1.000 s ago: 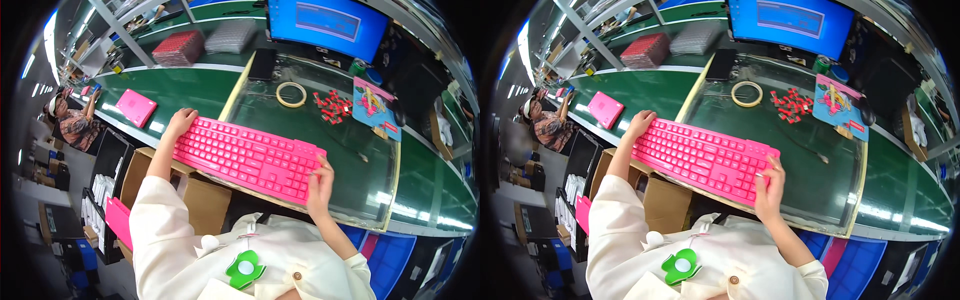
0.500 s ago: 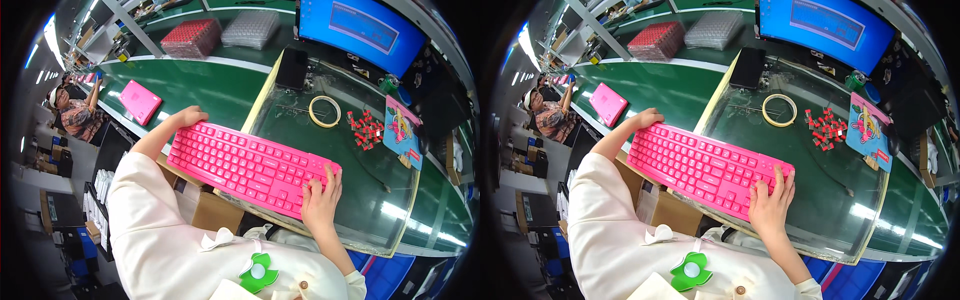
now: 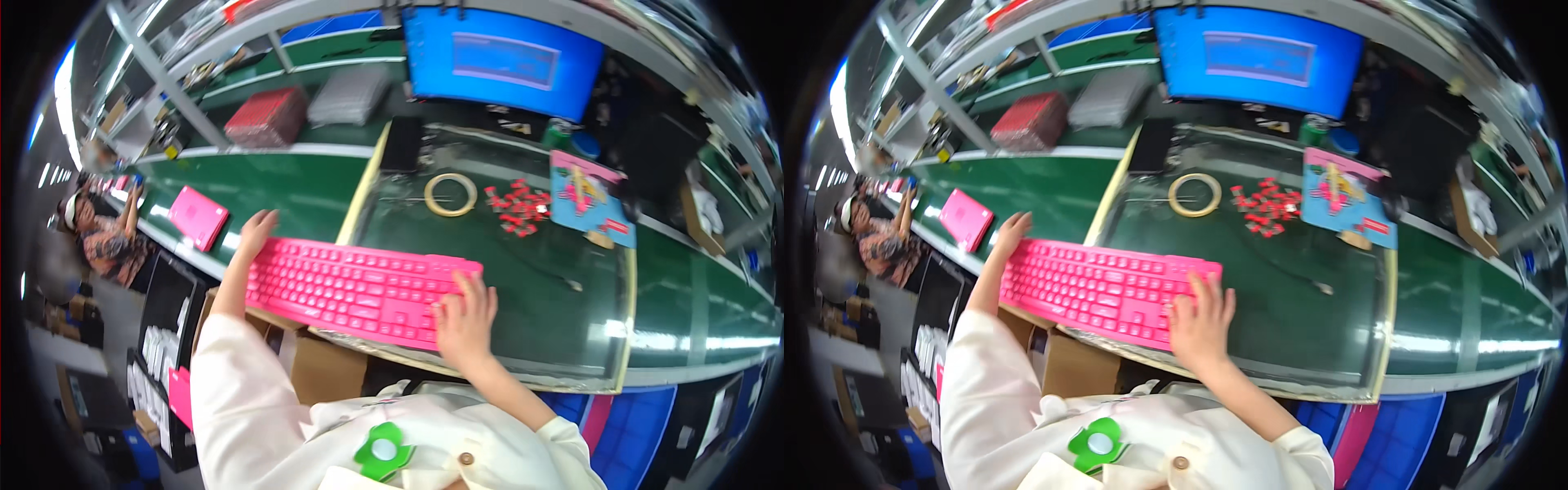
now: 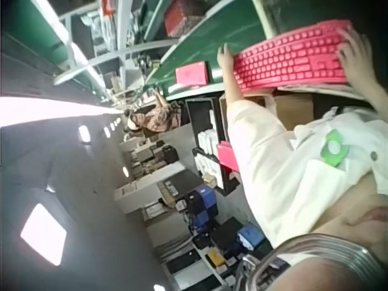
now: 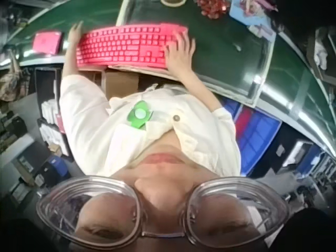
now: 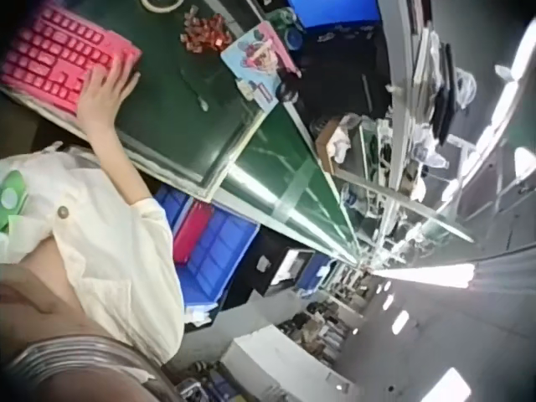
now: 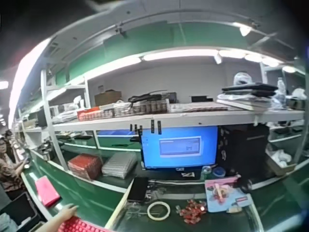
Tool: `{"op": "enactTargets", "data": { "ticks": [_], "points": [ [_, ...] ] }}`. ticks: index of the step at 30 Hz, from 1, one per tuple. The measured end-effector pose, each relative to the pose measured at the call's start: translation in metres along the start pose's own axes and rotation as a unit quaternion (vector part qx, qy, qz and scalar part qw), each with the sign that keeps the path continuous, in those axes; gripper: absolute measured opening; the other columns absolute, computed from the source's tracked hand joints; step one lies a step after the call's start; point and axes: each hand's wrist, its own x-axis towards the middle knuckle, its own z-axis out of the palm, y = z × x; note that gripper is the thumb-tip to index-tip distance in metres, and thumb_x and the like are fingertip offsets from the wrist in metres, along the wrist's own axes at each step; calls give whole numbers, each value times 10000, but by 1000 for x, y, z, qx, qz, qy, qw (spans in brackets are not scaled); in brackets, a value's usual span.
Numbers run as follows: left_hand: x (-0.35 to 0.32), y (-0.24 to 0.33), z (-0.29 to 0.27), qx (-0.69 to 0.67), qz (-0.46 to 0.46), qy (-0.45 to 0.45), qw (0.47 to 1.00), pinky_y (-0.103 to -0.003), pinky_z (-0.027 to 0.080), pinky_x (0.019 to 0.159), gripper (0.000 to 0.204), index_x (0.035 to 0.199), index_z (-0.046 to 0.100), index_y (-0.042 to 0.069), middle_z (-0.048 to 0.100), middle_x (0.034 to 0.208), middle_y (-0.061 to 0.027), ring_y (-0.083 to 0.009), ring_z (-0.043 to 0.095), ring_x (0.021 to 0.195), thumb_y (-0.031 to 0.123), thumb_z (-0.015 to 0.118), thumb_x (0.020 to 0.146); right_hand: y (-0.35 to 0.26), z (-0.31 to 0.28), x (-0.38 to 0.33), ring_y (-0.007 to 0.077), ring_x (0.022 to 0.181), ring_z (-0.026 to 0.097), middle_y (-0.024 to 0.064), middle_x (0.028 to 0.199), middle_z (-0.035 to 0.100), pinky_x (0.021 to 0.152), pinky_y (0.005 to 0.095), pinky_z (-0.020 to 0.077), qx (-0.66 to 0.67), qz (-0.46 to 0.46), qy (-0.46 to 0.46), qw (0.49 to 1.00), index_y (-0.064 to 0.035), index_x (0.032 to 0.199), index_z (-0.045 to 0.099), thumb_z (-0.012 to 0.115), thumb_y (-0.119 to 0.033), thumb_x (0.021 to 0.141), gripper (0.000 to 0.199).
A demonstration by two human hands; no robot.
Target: The person tests keyboards by connecting a receiver, pressing keys to register inputs on a computer monitor, attaching rubber pads to the underside, and placing the tested keyboards into a bin.
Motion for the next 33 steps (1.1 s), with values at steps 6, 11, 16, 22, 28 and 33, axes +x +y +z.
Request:
{"op": "enactTargets", "data": {
  "ticks": [6, 11, 16, 22, 28, 33],
  "points": [
    [-63, 18, -14, 178, -114, 76, 974, -323, 478, 768, 426, 1155, 581, 77, 635, 1033, -149, -250, 607, 861, 369, 545, 847, 9, -23, -19, 409, 1232, 352, 171, 1292, 412, 1015, 517, 291, 307, 52, 20, 950, -58, 897, 519, 602, -131, 807, 142],
    [-126, 126, 29, -12, -27, -59, 998, -410, 399, 948, 456, 1170, 580, 58, 630, 1073, -152, -275, 586, 1022, 391, 525, 864, 76, -96, -52, 348, 1152, 446, 164, 1195, 508, 989, 394, 343, 254, 198, 87, 943, -33, 908, 485, 548, -87, 834, 111],
    [-169, 136, 120, 396, 206, 26, 894, -525, 154, 1085, 478, 1174, 585, 51, 622, 1110, -155, -277, 474, 1216, 420, 503, 883, 132, -130, -81, 329, 1160, 437, 157, 1214, 498, 994, 392, 338, 313, 239, 196, 898, -41, 930, 469, 497, -83, 871, 78],
    [-158, 146, 107, 223, 80, -98, 967, -598, -69, 1063, 490, 1193, 578, 75, 606, 1147, -167, -251, 340, 1325, 452, 474, 897, 138, -141, -76, 322, 1197, 410, 156, 1242, 478, 1030, 392, 303, 114, 141, 239, 954, -45, 946, 448, 472, -93, 897, 72],
    [-172, 142, 110, 200, 70, -94, 973, -583, -53, 1069, 526, 1328, 441, 94, 455, 1341, -162, -278, 327, 1332, 422, 439, 916, 164, -132, -62, 300, 1228, 385, 150, 1267, 458, 1058, 385, 263, 210, 154, 175, 950, -47, 963, 427, 441, -94, 920, 65],
    [-193, 105, 118, 66, 148, -22, 987, -565, -39, 1072, 560, 1404, 314, 109, 304, 1452, -136, -315, 299, 1340, 381, 417, 926, 181, -136, -30, 267, 1196, 412, 157, 1258, 457, 1018, 369, 305, 271, 124, 149, 943, -46, 986, 409, 405, -81, 937, 61]
  ]
}}
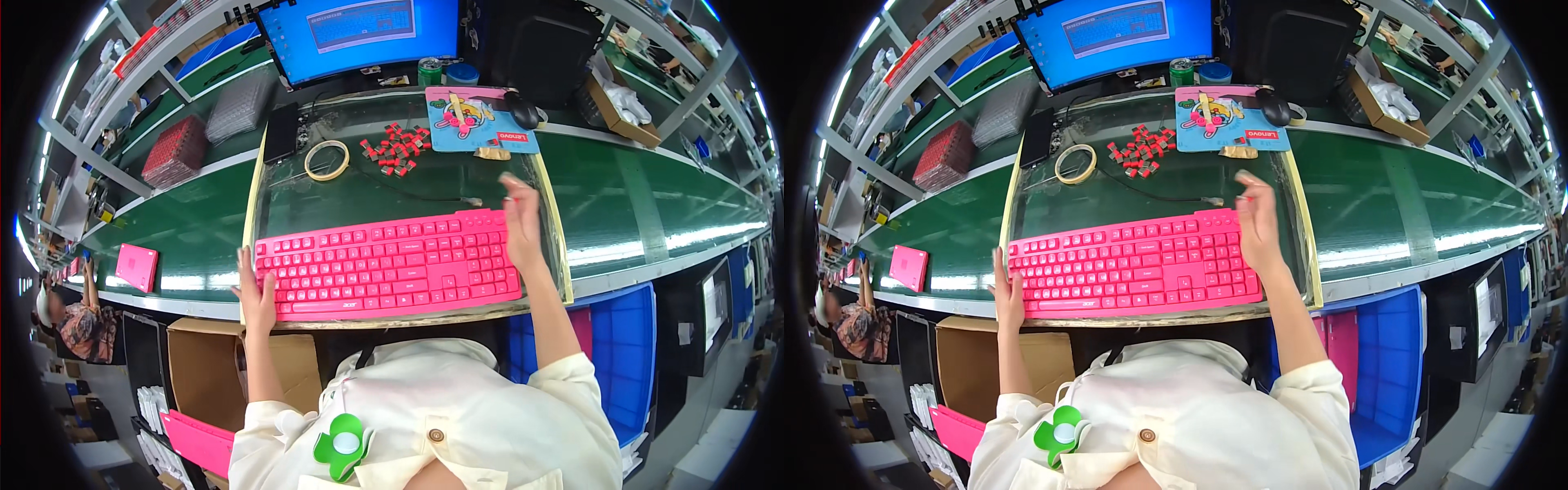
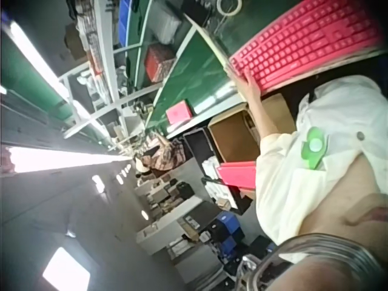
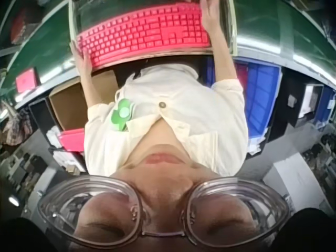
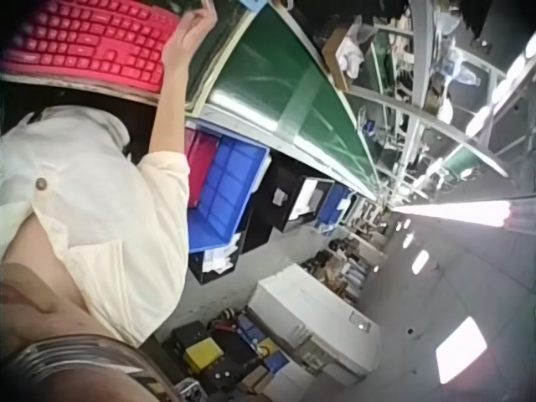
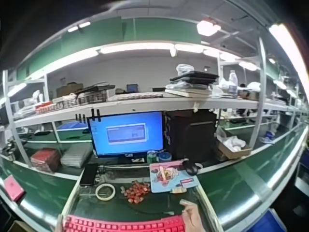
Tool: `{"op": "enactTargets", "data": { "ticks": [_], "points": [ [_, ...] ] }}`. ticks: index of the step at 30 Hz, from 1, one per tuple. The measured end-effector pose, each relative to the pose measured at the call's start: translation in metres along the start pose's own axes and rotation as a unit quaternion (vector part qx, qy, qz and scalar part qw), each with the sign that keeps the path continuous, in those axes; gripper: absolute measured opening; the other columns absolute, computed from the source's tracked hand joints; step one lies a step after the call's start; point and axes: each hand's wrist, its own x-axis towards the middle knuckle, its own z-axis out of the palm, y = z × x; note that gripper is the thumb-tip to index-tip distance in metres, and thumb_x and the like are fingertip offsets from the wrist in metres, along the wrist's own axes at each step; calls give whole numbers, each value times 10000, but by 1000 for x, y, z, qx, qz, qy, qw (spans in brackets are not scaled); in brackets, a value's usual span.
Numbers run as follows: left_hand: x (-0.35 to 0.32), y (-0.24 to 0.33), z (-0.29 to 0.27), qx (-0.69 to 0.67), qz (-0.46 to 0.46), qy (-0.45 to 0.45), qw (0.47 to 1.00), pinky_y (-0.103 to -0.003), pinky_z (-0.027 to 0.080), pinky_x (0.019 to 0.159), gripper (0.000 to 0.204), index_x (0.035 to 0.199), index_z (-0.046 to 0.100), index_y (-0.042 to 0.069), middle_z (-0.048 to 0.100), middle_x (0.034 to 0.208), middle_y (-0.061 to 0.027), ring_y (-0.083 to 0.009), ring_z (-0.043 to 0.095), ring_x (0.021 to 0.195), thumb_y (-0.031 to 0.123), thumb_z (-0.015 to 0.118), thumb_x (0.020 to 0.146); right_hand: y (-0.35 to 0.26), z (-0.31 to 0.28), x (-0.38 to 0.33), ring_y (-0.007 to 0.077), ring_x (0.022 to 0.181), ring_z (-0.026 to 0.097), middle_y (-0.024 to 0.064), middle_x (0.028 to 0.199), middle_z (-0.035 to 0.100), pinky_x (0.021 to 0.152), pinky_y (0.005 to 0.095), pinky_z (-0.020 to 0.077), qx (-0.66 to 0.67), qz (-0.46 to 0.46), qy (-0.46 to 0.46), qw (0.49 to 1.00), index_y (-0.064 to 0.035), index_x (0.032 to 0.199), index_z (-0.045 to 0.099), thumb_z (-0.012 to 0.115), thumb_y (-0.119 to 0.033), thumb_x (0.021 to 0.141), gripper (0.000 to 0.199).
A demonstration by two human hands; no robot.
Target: The person tests keyboards by connecting a receiver, pressing keys to register inputs on a computer monitor, attaching rubber pads to the underside, and placing the tested keyboards into a bin.
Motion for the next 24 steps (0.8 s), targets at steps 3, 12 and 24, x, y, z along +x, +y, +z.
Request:
{"op": "enactTargets", "data": {
  "ticks": [3, 12, 24],
  "points": [
    [-3, -8, 4, -32, -23, 9, 999, -532, 50, 1089, 574, 1434, 240, 114, 204, 1496, -119, -329, 286, 1340, 327, 409, 928, 14, 9, 17, 250, 1091, 500, 161, 1215, 489, 935, 345, 392, 54, -6, -40, 998, -49, 990, 403, 395, -84, 943, 58],
    [-5, 7, 19, -329, 37, -6, 943, -400, 264, 1048, 528, 1399, 323, 91, 170, 1495, -127, -294, 283, 1329, 165, 453, 892, 40, -8, 49, 175, 706, 552, 117, 964, 582, 687, 268, 459, 245, 229, -138, 932, -65, 991, 398, 411, -94, 941, 60],
    [-3, 12, 18, -147, 47, -33, 987, -379, 292, 1040, 450, 1315, 471, 85, 219, 1477, -141, -296, 286, 1331, 119, 506, 868, 55, -9, 53, 156, 626, 535, 64, 792, 531, 653, 264, 450, 194, 195, -178, 945, -63, 987, 405, 413, -88, 936, 58]
  ]
}}
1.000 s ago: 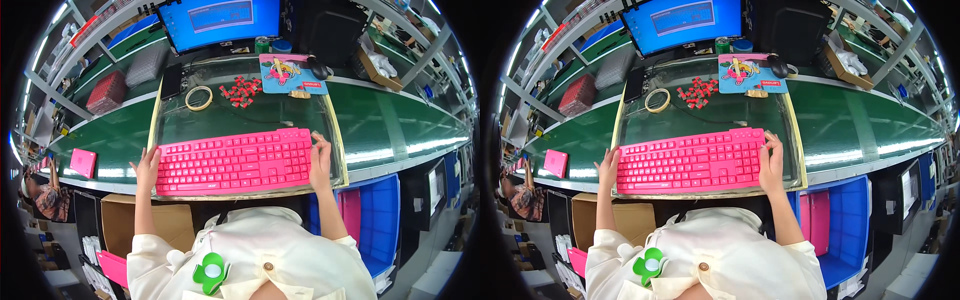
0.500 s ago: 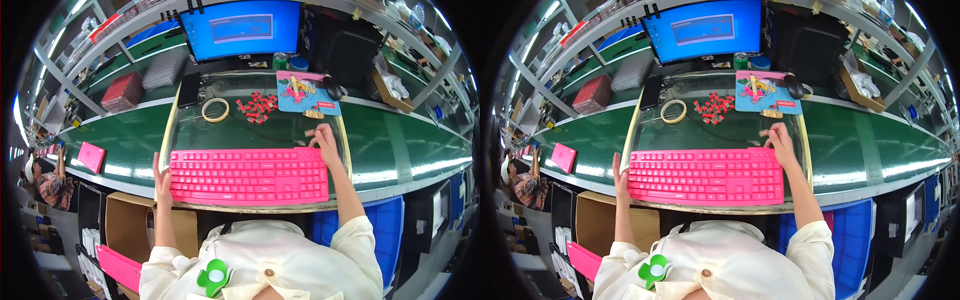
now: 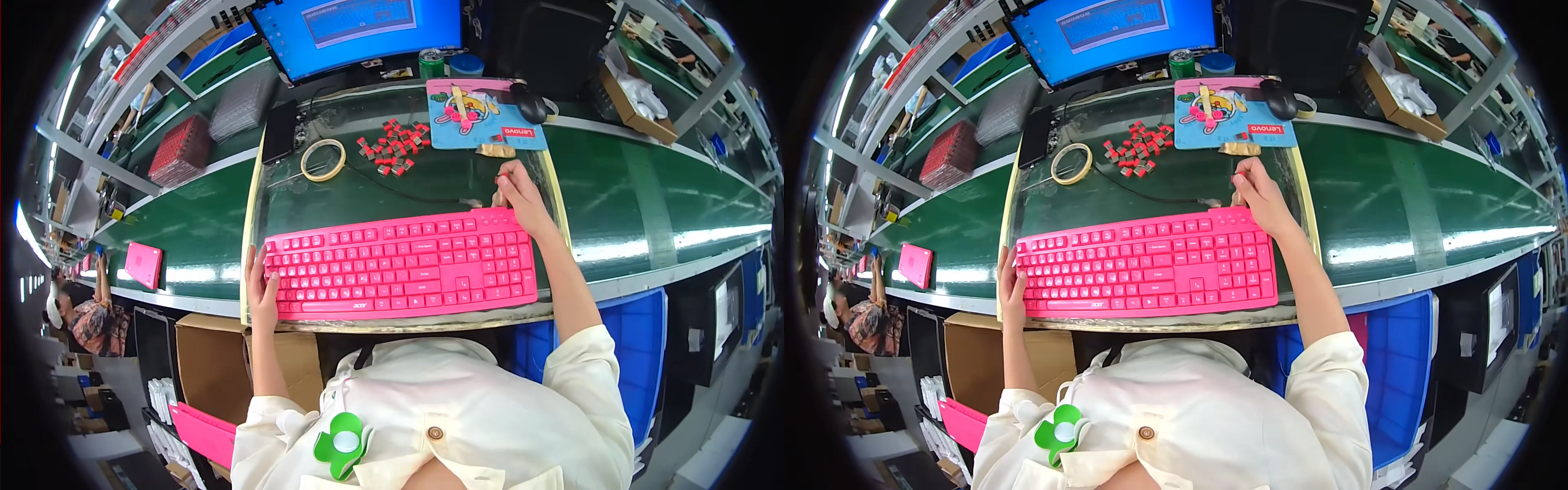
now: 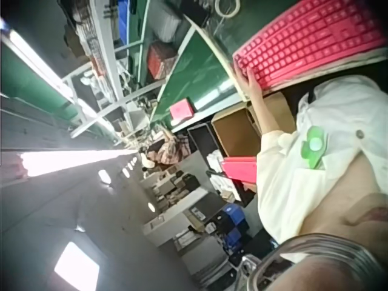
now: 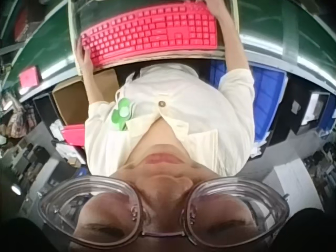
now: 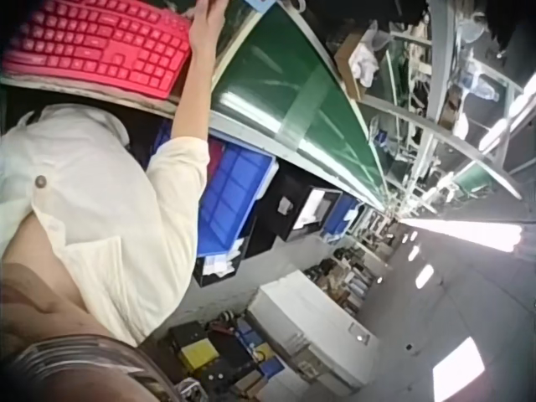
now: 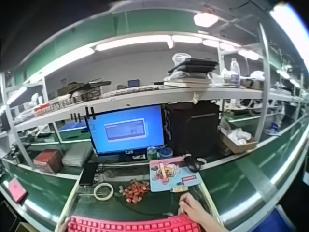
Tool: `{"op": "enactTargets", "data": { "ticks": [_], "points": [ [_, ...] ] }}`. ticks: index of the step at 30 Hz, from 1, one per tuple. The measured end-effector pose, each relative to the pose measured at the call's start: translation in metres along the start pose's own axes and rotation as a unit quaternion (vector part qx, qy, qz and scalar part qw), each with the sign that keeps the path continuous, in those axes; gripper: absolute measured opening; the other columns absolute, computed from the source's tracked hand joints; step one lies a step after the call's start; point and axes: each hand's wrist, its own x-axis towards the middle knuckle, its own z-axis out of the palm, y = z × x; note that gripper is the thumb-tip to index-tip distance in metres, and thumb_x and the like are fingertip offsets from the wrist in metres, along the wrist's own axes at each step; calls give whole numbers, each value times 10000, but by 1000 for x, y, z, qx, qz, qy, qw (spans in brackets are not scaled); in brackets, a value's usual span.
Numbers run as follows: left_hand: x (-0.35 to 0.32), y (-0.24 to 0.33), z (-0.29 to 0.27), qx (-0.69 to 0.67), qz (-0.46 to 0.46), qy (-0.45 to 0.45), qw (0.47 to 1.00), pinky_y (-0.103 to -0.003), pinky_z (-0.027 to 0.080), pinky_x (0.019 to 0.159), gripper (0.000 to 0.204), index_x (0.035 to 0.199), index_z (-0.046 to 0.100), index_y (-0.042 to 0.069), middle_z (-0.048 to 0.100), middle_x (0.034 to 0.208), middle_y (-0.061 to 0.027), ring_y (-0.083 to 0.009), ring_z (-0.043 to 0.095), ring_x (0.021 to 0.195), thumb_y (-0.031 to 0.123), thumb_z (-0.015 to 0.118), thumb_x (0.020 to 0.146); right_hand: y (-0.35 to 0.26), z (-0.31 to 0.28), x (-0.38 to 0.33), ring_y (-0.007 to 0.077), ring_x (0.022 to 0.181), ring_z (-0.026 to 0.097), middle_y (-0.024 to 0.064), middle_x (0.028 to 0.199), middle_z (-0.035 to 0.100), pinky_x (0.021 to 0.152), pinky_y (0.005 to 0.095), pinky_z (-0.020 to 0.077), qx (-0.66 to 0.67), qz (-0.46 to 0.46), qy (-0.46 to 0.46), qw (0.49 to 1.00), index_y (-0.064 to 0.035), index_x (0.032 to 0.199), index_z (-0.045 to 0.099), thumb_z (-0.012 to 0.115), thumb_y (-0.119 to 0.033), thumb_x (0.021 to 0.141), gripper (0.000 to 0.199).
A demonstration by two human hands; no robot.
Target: The person tests keyboards by connecting a receiver, pressing keys to register inputs on a computer monitor, attaching rubber pads to the underside, and placing the tested keyboards into a bin.
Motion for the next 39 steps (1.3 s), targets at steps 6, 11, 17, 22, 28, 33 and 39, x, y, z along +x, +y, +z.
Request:
{"op": "enactTargets", "data": {
  "ticks": [6, 11, 17, 22, 28, 33, 39],
  "points": [
    [5, 29, -6, 122, -102, -30, 987, -354, 332, 1010, 442, 1294, 505, 106, 372, 1394, -149, -282, 358, 1280, 148, 558, 857, -4, 1, -10, 138, 692, 580, 73, 817, 603, 692, 242, 472, 34, 10, 69, 997, -14, 963, 533, 500, -60, 895, 88],
    [18, 44, -16, 146, -212, -68, 964, -333, 376, 966, 403, 1231, 564, 97, 509, 1278, -140, -258, 458, 1186, 172, 599, 836, -10, 3, -13, 126, 733, 613, 82, 819, 654, 709, 216, 488, 33, -9, 91, 995, 9, 933, 629, 590, -18, 832, 111],
    [42, 84, -16, 292, -206, -130, 925, -334, 433, 904, 345, 1120, 635, 82, 589, 1177, -127, -255, 544, 1072, 212, 640, 801, -15, -2, -15, 125, 727, 632, 76, 786, 673, 676, 200, 498, 11, 3, 107, 994, 9, 884, 669, 647, 16, 771, 115],
    [68, 129, 68, 367, 89, -151, 914, -342, 463, 871, 329, 1123, 622, 131, 573, 1230, -55, -259, 565, 1065, 208, 618, 804, -13, -7, -16, 124, 697, 626, 69, 762, 672, 634, 199, 492, -35, 7, 106, 994, 14, 849, 663, 656, 17, 751, 98],
    [94, 157, 209, 166, 264, -346, 885, -319, 463, 864, 267, 1076, 640, 82, 576, 1217, -63, -266, 577, 1042, 65, 558, 823, -13, -6, -17, 125, 646, 602, 69, 754, 674, 604, 210, 479, -106, -18, 99, 989, 16, 805, 655, 666, 7, 724, 83],
    [106, 156, 232, 121, 290, -351, 882, -303, 471, 779, 209, 1002, 668, 53, 632, 1089, -62, -237, 598, 909, 55, 593, 807, -16, -9, -20, 133, 606, 581, 64, 744, 673, 598, 226, 473, -195, -63, 75, 976, 9, 770, 654, 677, 1, 701, 73],
    [104, 167, 222, 41, 223, -372, 900, -267, 437, 642, 191, 983, 676, 52, 659, 910, -54, -174, 551, 715, 42, 616, 802, -13, -6, -21, 149, 597, 578, 54, 739, 674, 600, 239, 468, -164, -128, 61, 976, 3, 737, 654, 683, -8, 691, 55]
  ]
}}
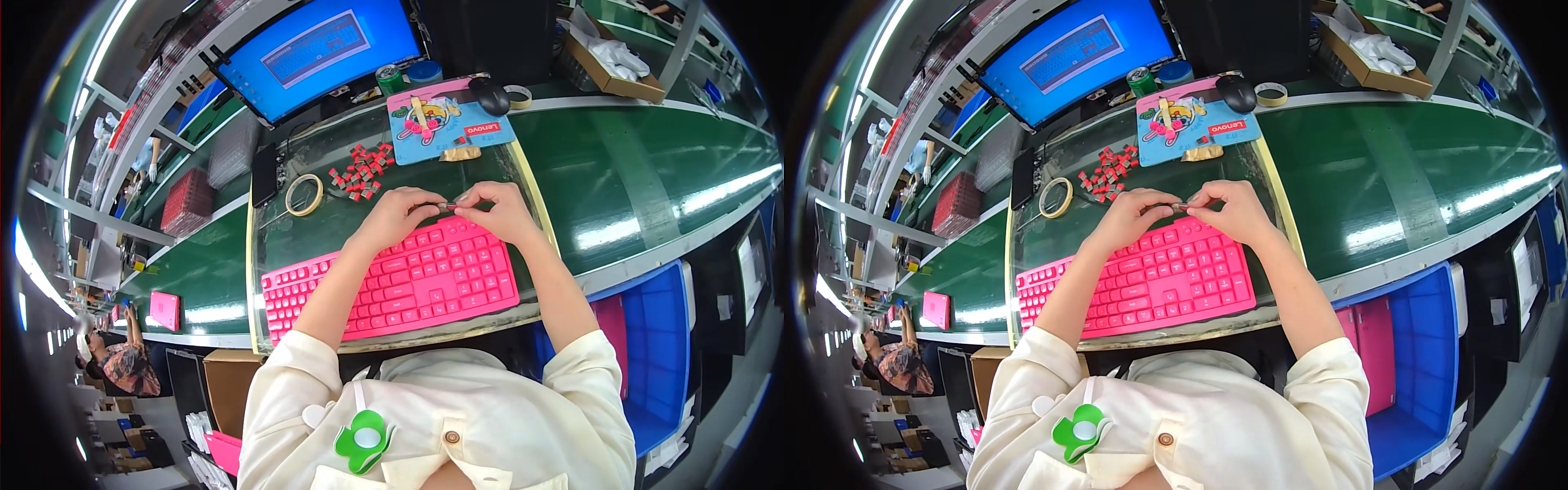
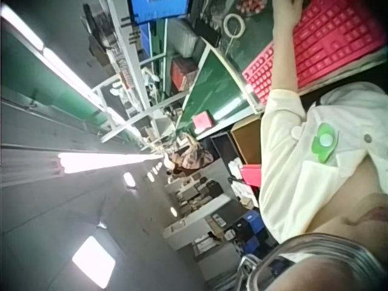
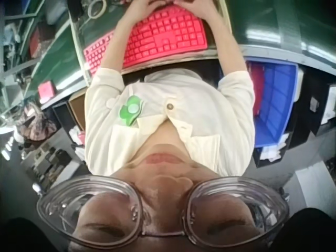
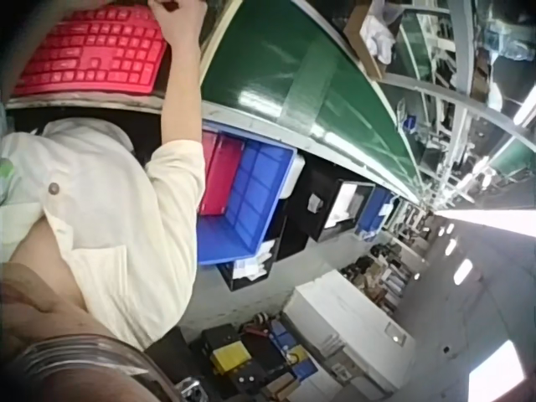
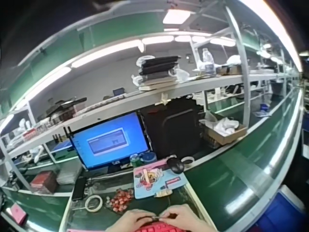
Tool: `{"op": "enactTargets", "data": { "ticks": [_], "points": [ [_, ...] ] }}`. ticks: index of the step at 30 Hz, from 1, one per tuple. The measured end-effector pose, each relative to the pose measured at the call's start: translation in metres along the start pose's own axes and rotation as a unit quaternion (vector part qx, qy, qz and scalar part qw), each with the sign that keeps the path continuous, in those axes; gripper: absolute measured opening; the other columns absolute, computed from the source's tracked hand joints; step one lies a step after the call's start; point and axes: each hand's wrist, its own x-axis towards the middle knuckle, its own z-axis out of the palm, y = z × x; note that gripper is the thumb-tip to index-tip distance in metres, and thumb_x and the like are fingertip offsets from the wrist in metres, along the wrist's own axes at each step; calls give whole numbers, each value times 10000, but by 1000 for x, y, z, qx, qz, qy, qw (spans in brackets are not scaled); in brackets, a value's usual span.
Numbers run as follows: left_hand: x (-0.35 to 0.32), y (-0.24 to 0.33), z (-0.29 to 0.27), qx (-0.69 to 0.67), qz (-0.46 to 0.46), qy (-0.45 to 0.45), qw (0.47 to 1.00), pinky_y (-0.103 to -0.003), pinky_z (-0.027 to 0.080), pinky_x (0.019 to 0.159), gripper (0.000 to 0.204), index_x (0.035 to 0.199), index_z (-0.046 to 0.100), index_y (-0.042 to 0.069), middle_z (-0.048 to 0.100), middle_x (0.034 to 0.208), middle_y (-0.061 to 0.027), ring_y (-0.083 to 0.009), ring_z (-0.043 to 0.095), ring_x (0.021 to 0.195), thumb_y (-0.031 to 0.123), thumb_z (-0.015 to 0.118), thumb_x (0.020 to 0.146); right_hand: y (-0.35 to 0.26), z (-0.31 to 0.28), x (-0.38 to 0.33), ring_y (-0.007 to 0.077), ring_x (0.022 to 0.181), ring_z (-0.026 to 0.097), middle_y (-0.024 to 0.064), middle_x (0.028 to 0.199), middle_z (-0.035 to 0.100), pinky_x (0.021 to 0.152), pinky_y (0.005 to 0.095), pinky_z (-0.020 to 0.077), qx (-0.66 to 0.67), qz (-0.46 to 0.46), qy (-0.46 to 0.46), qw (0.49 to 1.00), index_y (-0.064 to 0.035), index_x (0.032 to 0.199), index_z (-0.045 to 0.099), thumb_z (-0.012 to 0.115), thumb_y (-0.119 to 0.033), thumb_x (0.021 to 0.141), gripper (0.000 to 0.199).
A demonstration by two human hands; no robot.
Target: The person tests keyboards by connecting a receiver, pressing keys to register inputs on a computer monitor, attaching rubber pads to the underside, and placing the tested keyboards into a bin.
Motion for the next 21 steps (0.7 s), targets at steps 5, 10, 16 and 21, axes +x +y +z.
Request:
{"op": "enactTargets", "data": {
  "ticks": [5, 10, 16, 21],
  "points": [
    [-8, -5, -1, -20, 5, 6, 1000, -251, 393, 590, 174, 966, 681, 50, 650, 854, -48, -146, 501, 662, 32, 612, 808, -9, 5, -1, 143, 606, 580, 51, 726, 674, 606, 229, 466, -21, -14, -18, 1000, 12, 736, 653, 677, 1, 698, 46],
    [-3, 2, -4, -1, 10, 2, 1000, -252, 410, 606, 250, 1054, 657, 77, 647, 881, -44, -147, 514, 672, 43, 611, 811, -10, 4, 3, 150, 671, 606, 61, 779, 670, 655, 223, 482, 1, 15, 5, 1000, 17, 773, 663, 680, 21, 702, 73],
    [-29, -6, -17, 1, -34, 23, 999, -259, 447, 659, 478, 1275, 515, 129, 612, 1107, -60, -152, 527, 721, 57, 603, 811, -5, 6, 7, 136, 699, 601, 56, 818, 653, 644, 216, 477, 19, -8, 45, 999, -1, 817, 672, 650, 43, 719, 110],
    [-138, -37, -71, 326, -177, 163, 914, -351, 439, 908, 420, 1225, 550, 116, 564, 1235, -72, -265, 536, 1091, 138, 617, 810, 6, -2, 4, 146, 742, 614, 56, 855, 636, 659, 223, 485, -13, -8, 97, 995, -7, 850, 673, 627, 54, 737, 136]
  ]
}}
